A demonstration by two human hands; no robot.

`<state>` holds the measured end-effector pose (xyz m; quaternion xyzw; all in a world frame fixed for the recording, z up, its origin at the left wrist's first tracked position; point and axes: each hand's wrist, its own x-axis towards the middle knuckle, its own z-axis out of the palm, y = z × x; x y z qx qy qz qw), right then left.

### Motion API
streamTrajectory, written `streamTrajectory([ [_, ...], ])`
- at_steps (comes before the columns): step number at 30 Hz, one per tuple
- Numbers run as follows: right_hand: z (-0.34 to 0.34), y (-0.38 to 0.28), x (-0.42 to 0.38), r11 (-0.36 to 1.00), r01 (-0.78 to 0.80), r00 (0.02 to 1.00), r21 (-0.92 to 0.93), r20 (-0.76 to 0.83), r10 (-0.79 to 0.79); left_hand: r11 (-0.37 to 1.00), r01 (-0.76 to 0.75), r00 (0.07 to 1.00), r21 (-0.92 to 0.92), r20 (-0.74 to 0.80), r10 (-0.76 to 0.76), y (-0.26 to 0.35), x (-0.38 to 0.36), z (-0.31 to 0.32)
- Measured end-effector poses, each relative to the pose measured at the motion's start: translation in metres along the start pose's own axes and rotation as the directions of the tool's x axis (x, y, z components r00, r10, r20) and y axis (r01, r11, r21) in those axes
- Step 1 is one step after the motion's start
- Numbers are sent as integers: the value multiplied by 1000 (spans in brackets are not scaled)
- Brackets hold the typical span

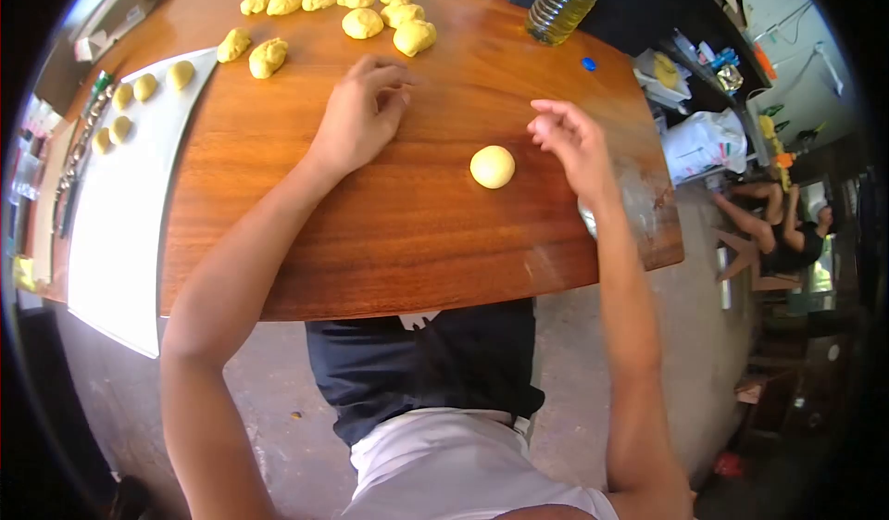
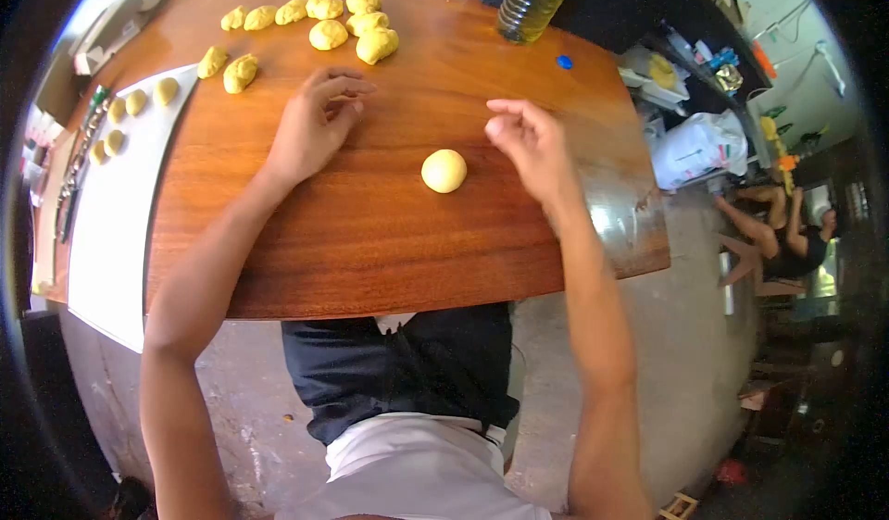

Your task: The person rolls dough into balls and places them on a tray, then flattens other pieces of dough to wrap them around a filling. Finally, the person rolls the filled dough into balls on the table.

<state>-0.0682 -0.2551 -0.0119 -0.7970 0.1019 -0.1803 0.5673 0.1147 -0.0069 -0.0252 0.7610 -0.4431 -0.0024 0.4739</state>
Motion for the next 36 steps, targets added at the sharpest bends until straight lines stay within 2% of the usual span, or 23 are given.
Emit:
streamTrajectory([
  [1, 15, -14, -18, 993, 8, 1000, 118, 2, -9, 997, 21, 996, -74, -88, -28, -4, 2, -1],
  [2, 24, -12, -26, 988, 156, 987, 3, 28, -156, 976, 106, 989, -192, -84, -124, -6, 5, -4],
  [3, 38, -17, -33, 988, 150, 988, -22, 49, -149, 969, 113, 986, -218, -100, -137, -9, 4, -2],
  [4, 53, -23, -37, 928, 248, 969, -280, 74, -236, 973, 118, 985, -198, -104, -141, -11, 6, -2],
  [5, 61, -28, -39, 795, 331, 941, -509, 115, -318, 978, 121, 985, -171, -103, -140, -12, 7, -2],
  [6, 60, -34, -36, 765, 351, 936, -540, 184, -300, 977, 118, 985, -180, -104, -139, -12, 6, 0],
  [7, 61, -32, -32, 762, 352, 936, -544, 183, -302, 989, 50, 990, -142, -123, -68, -11, 5, 1],
  [8, 63, -27, -27, 834, 320, 944, -450, 77, -321, 995, -19, 989, -99, -147, 5, -10, 6, 0],
  [10, 67, -36, -23, 914, 272, 950, -301, -68, -305, 996, 22, 985, -91, -168, -37, -3, 5, -3],
  [11, 63, -36, -19, 878, 323, 932, -354, -41, -359, 994, 65, 981, -88, -178, -80, 0, 3, -3],
  [13, 64, -38, -19, 807, 346, 938, -479, 159, -308, 997, 64, 978, -47, -196, -72, -6, 5, -5],
  [14, 64, -36, -22, 804, 339, 941, -488, 159, -300, 997, 74, 981, -35, -179, -79, -8, 5, -4],
  [16, 66, -31, -24, 887, 271, 963, -375, 109, -248, 997, 75, 983, -29, -164, -78, -9, 7, -3],
  [20, 62, -31, -18, 911, 216, 976, -353, 69, -205, 998, 54, 991, 27, -124, -50, -10, 3, 3],
  [23, 79, -18, 2, 658, 477, 875, -583, 251, -413, 996, 11, 996, 88, -85, -3, -7, 0, 3],
  [24, 89, -9, 12, 658, 517, 849, -547, 232, -474, 992, 1, 999, 130, -50, 6, -5, -3, 7],
  [25, 100, -16, 13, 659, 499, 858, -562, 214, -467, 974, -112, 990, 196, -58, 125, -7, -4, 9],
  [26, 111, -22, 11, 666, 479, 863, -572, 166, -478, 961, -154, 983, 230, -59, 172, -4, -4, 8],
  [28, 126, -28, 1, 663, 524, 828, -535, 139, -543, 985, -30, 999, 169, 22, 27, -4, 2, 5],
  [31, 123, -29, -29, 618, 604, 772, -504, 175, -611, 984, -70, 997, 167, 50, 62, 4, -3, -2],
  [32, 114, -29, -36, 623, 593, 781, -510, 173, -601, 970, -127, 992, 209, 37, 122, 4, -6, -2],
  [35, 89, -29, -38, 631, 532, 835, -565, 223, -504, 965, -165, 986, 205, 26, 163, 0, -7, 0],
  [36, 84, -29, -29, 586, 481, 861, -652, 226, -456, 968, -156, 988, 197, 19, 156, -2, -6, -1],
])
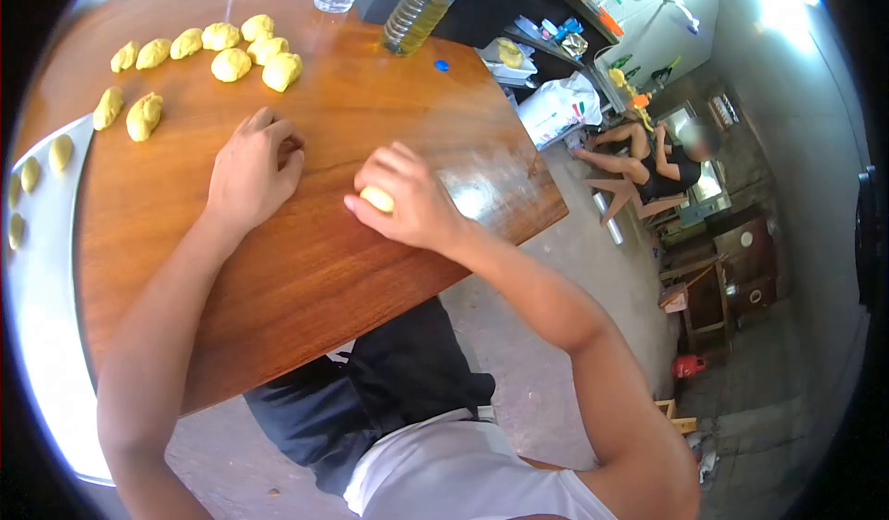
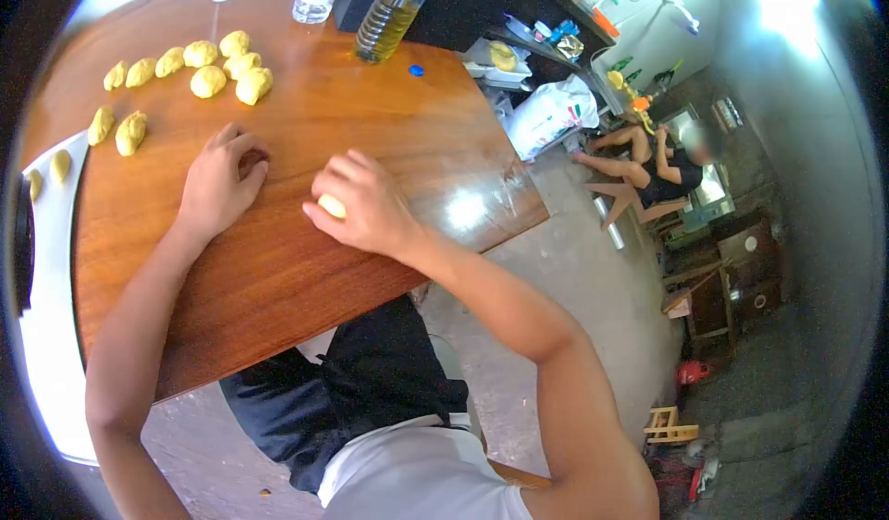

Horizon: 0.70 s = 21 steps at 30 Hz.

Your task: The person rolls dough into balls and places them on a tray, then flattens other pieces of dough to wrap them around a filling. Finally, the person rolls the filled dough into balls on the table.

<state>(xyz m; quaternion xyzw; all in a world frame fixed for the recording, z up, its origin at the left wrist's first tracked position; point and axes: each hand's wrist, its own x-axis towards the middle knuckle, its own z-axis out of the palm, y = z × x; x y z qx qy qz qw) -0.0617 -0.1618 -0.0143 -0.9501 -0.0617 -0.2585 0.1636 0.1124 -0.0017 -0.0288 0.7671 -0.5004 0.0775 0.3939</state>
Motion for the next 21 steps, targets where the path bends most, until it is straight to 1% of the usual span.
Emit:
streamTrajectory([
  [1, -2, 10, 7, 994, -44, 999, -104, 28, 47, 1000, 1, 1000, -14, 6, -1, -1, 1, 1],
  [2, 11, 23, 20, 997, -40, 998, -70, -44, 37, 1000, -4, 1000, -27, 21, 4, -1, 2, 2],
  [3, 27, 24, 30, 996, -55, 998, -71, -48, 51, 999, -10, 999, -32, 34, 11, 0, 2, 3],
  [5, 52, 20, 53, 987, -116, 977, 110, -166, 134, 988, 76, 997, -136, -12, -79, 0, 3, 2],
  [6, 50, 6, 52, 993, -86, 990, 78, -108, 95, 988, 81, 996, -132, -12, -83, -1, 4, 2],
  [7, 48, -13, 46, 997, -52, 997, 50, -49, 55, 983, 81, 993, -167, -68, -93, -3, 4, 4],
  [8, 43, -24, 36, 994, -32, 999, 103, -21, 35, 976, 79, 987, -202, -125, -106, -4, 3, 3],
  [9, 37, -25, 27, 993, -27, 999, 111, -15, 28, 976, 89, 985, -197, -128, -115, -3, 3, 2],
  [11, 23, -16, 7, 991, 51, 997, 121, -63, -43, 981, 94, 992, -172, -69, -107, 2, 2, 2],
  [14, -3, 16, 3, 990, -72, 996, -122, 39, 78, 977, 134, 988, -164, -50, -144, 10, 4, 1],
  [15, -1, 29, 16, 991, -75, 996, -115, 38, 80, 975, 157, 985, -160, -45, -166, 11, 5, -1],
  [16, 4, 39, 29, 988, -111, 994, -106, -3, 111, 976, 157, 986, -153, -37, -165, 9, 4, 0],
  [17, 11, 44, 34, 984, -148, 989, -96, -44, 144, 977, 144, 986, -156, -56, -154, 7, 4, 1],
  [18, 24, 40, 38, 983, -157, 987, -91, -49, 153, 978, 128, 987, -162, -74, -141, 6, 3, 3],
  [20, 46, 26, 54, 993, -26, 985, 111, -167, 44, 978, 129, 987, -165, -73, -142, 5, 5, 4],
  [21, 41, 14, 48, 993, -8, 998, 118, -59, 15, 977, 134, 986, -168, -79, -149, 3, 5, 4],
])
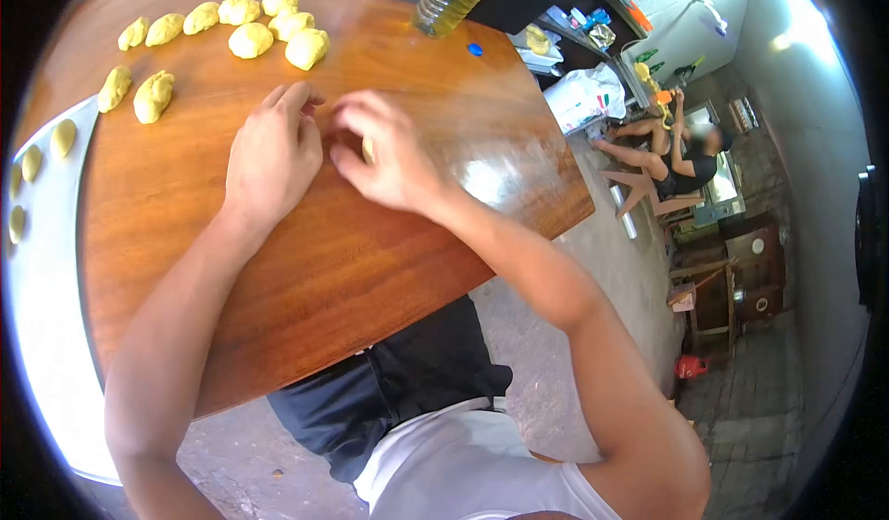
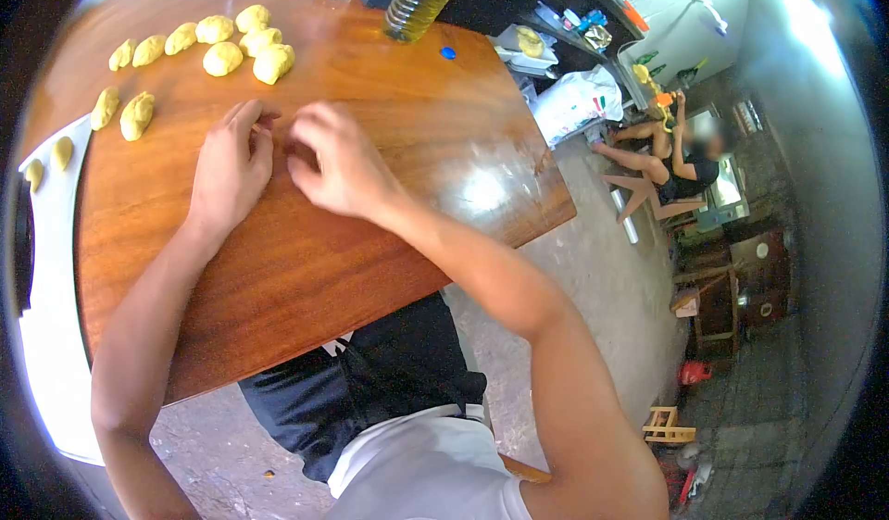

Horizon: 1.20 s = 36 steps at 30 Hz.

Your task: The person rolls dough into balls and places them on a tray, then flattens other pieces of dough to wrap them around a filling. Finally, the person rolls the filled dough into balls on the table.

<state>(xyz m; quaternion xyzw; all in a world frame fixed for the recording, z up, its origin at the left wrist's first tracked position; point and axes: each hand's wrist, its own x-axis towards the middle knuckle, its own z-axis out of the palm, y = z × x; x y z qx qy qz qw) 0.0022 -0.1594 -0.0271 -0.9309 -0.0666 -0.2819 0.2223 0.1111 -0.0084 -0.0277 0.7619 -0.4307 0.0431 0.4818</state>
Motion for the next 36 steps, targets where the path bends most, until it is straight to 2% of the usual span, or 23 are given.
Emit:
streamTrajectory([
  [3, -25, -23, -30, 997, 16, 992, 72, 125, -25, 999, 42, 999, 17, 22, -42, 5, -1, -1],
  [5, -45, -16, -50, 1000, -10, 983, 13, 184, 7, 999, 37, 999, 22, 12, -37, 4, -1, -1],
  [6, -55, -8, -52, 991, 74, 982, -114, 179, -53, 1000, 9, 1000, 27, 12, -9, 4, -2, 0],
  [8, -66, 8, -37, 968, 72, 978, -239, 208, -21, 999, -6, 1000, 34, 14, 6, 2, -1, -1],
  [9, -59, 20, -26, 969, 64, 978, -239, 206, -13, 999, -25, 1000, 42, 20, 24, 2, -2, 0],
  [11, -28, 36, -8, 986, 24, 1000, -165, -16, -27, 1000, -15, 999, 25, 28, 14, 3, -5, 3],
  [12, -14, 30, -2, 986, 28, 999, -163, -29, -33, 1000, -2, 1000, 15, 11, 2, 3, -3, 1],
  [14, 9, 10, 9, 996, 90, 996, -10, -5, -90, 1000, 3, 1000, 25, 18, -4, 3, -1, -2],
  [16, 3, -31, -6, 997, 81, 994, -18, 82, -79, 999, 36, 999, -33, 32, -35, 5, -2, -5],
  [18, -14, -49, -29, 996, 69, 991, 60, 108, -75, 998, 59, 998, -7, 29, -59, 2, -3, -1],
  [22, -49, -27, -49, 971, 22, 990, -239, 140, 12, 999, 38, 999, 27, 24, -39, 3, -5, -4],
  [24, -46, 4, -29, 957, -28, 991, -290, 120, 65, 1000, 23, 999, 9, 37, -23, 5, -3, -1],
  [26, -28, 25, -4, 956, 99, 994, -275, -11, -106, 1000, 18, 999, -11, 33, -17, 5, -4, 0],
  [28, -3, 12, 13, 992, 79, 997, -100, -3, -80, 1000, 17, 1000, -15, 4, -17, 8, -1, -3],
  [29, 1, -3, 11, 999, 45, 999, -23, 28, -44, 999, 46, 999, -20, 7, -46, 9, -2, -4],
  [30, -4, -20, 3, 999, 25, 991, -21, 134, -22, 997, 78, 997, -25, 10, -78, 8, -3, -5],
  [32, -24, -40, -21, 993, 55, 970, 108, 231, -79, 996, 61, 998, -59, -17, -62, 1, -3, -3],
  [34, -40, -34, -53, 999, 37, 982, 39, 182, -44, 999, 44, 999, -24, 5, -44, 5, -3, -2],
  [36, -63, -30, -60, 983, 38, 984, -182, 179, -5, 999, 40, 999, -28, 13, -40, 4, -6, -5],
])
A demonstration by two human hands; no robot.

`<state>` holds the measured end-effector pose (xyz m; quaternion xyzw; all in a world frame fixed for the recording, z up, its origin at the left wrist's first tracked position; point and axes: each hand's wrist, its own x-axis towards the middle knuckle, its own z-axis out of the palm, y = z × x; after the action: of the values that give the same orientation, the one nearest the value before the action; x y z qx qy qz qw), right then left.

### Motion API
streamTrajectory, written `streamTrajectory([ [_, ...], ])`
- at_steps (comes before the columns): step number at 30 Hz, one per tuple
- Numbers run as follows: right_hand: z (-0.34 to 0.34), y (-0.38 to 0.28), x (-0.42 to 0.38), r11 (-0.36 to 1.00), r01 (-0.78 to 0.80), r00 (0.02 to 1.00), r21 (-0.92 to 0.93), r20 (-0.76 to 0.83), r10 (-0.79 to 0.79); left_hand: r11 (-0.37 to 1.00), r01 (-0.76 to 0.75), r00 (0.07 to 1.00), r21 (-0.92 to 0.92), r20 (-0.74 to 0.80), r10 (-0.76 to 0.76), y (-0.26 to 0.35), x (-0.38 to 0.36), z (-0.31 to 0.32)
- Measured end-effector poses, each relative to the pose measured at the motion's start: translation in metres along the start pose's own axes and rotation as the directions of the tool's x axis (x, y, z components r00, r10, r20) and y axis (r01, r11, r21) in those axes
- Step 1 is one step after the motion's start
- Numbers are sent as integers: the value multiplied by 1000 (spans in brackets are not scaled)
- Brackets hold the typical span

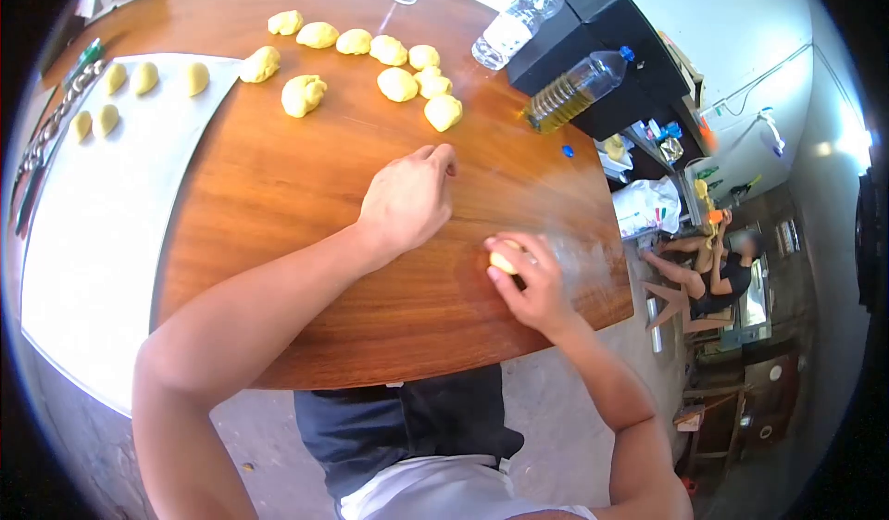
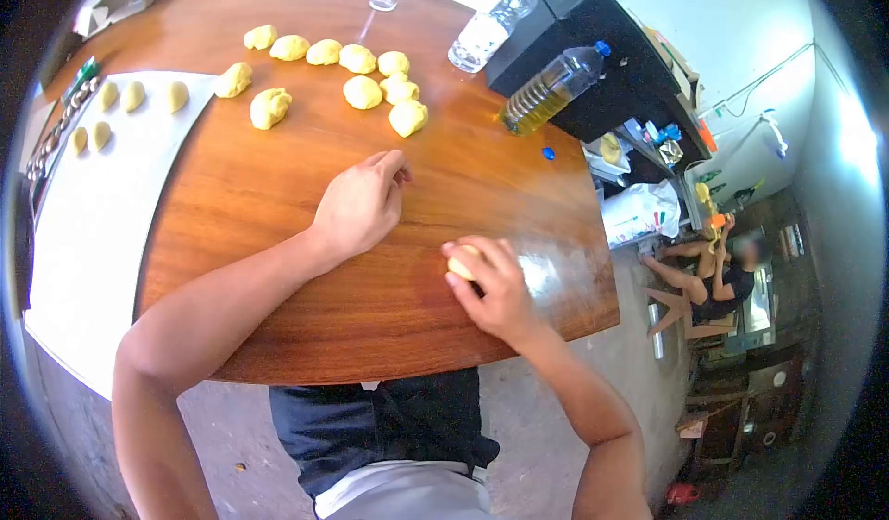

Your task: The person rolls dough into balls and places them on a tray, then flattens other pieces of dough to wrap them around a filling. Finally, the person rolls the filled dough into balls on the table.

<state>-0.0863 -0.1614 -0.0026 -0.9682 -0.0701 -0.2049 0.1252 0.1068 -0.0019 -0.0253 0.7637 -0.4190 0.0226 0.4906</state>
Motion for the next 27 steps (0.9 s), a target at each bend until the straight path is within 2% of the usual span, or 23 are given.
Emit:
streamTrajectory([
  [2, -3, 21, 12, 998, -23, 1000, -58, -2, 23, 999, -1, 1000, 34, 30, -1, 3, 2, 1],
  [4, 11, 47, 28, 993, -4, 996, -116, -93, -7, 1000, -1, 999, 14, 41, 0, 2, 2, 3],
  [6, 33, 39, 58, 998, -57, 977, 4, -204, 56, 1000, -2, 1000, 0, 27, 2, 3, 4, 1],
  [8, 39, 11, 70, 989, 32, 996, 143, -88, -20, 999, 45, 998, 12, 32, -46, 7, 3, -1],
  [10, 28, -16, 50, 963, 141, 988, 231, 29, -152, 998, 52, 998, -19, 42, -51, 7, 4, -1],
  [12, 12, -20, 22, 956, 159, 981, 245, 66, -180, 997, 64, 997, -34, 43, -62, 6, 4, -1],
  [14, 7, -2, -2, 984, -12, 1000, 177, 25, 8, 1000, 24, 999, 21, 36, -25, 7, 3, -3],
  [15, 2, 8, -1, 999, 37, 999, 16, -13, -37, 999, 25, 999, 25, 41, -26, 5, 2, -3],
  [16, 4, 17, 6, 1000, 24, 1000, 18, -21, -24, 1000, 8, 1000, 27, 25, -8, 3, 3, -1],
  [18, 5, 35, 22, 983, -52, 998, -176, 10, 55, 999, -28, 999, 21, 35, 27, 5, 2, 2],
  [20, 20, 40, 52, 991, 57, 994, -120, -81, -66, 1000, 6, 1000, -9, 23, -6, 7, 3, -3],
  [22, 40, 16, 68, 993, 7, 991, 117, -132, 9, 1000, -2, 1000, -28, 22, 2, 7, 5, -4],
  [23, 38, 4, 65, 965, -11, 999, 261, -46, 24, 998, 41, 998, -38, 53, -39, 10, 6, -7],
  [24, 34, -3, 53, 965, -19, 999, 262, -39, 30, 995, 88, 993, -45, 86, -84, 9, 6, -8],
  [25, 28, -7, 38, 968, 33, 999, 251, -27, -27, 994, 96, 992, -46, 91, -92, 8, 6, -5],
  [27, 19, 2, 9, 971, 108, 994, 211, -19, -106, 999, -11, 1000, -44, 26, 12, 2, 4, -1],
])
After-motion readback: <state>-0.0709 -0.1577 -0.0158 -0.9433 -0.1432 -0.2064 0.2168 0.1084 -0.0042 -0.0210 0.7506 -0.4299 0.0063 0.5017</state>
